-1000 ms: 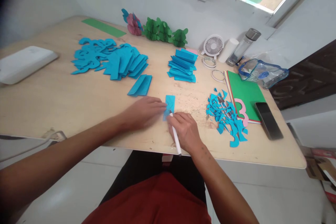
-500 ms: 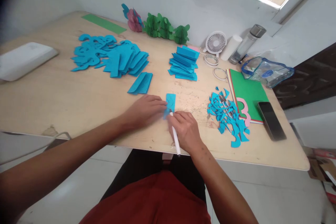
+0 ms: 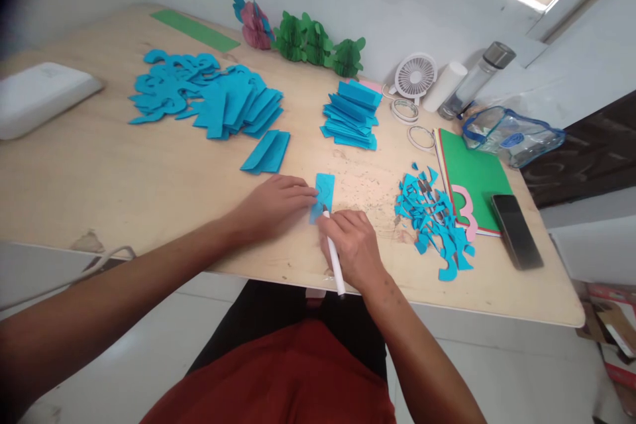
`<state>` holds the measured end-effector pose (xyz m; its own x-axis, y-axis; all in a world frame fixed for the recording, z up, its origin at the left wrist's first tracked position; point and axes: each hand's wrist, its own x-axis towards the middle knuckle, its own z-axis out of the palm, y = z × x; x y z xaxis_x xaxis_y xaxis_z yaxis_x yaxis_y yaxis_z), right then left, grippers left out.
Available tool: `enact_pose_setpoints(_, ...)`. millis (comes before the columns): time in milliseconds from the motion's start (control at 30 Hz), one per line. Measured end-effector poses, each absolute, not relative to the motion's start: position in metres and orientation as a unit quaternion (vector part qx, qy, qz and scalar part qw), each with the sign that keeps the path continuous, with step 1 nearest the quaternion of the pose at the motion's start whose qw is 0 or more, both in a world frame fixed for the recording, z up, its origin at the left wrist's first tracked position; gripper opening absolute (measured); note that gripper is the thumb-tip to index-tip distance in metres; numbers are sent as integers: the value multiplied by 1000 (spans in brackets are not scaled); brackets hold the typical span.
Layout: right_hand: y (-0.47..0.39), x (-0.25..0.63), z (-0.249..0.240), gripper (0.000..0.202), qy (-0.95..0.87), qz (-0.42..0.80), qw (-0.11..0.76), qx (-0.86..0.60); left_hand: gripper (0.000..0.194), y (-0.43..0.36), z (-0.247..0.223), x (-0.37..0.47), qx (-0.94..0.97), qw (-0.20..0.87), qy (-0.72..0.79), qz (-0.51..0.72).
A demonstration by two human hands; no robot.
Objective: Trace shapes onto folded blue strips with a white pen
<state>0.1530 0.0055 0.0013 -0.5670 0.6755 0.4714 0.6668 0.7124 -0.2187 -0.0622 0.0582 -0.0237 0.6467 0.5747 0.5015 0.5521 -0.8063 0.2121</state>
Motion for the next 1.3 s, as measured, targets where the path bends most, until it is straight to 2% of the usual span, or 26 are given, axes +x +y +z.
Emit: enact_pose_setpoints(1300, 4, 154, -1, 24, -897, 7, 237, -374, 25, 57, -24, -62, 899, 35, 321, 297)
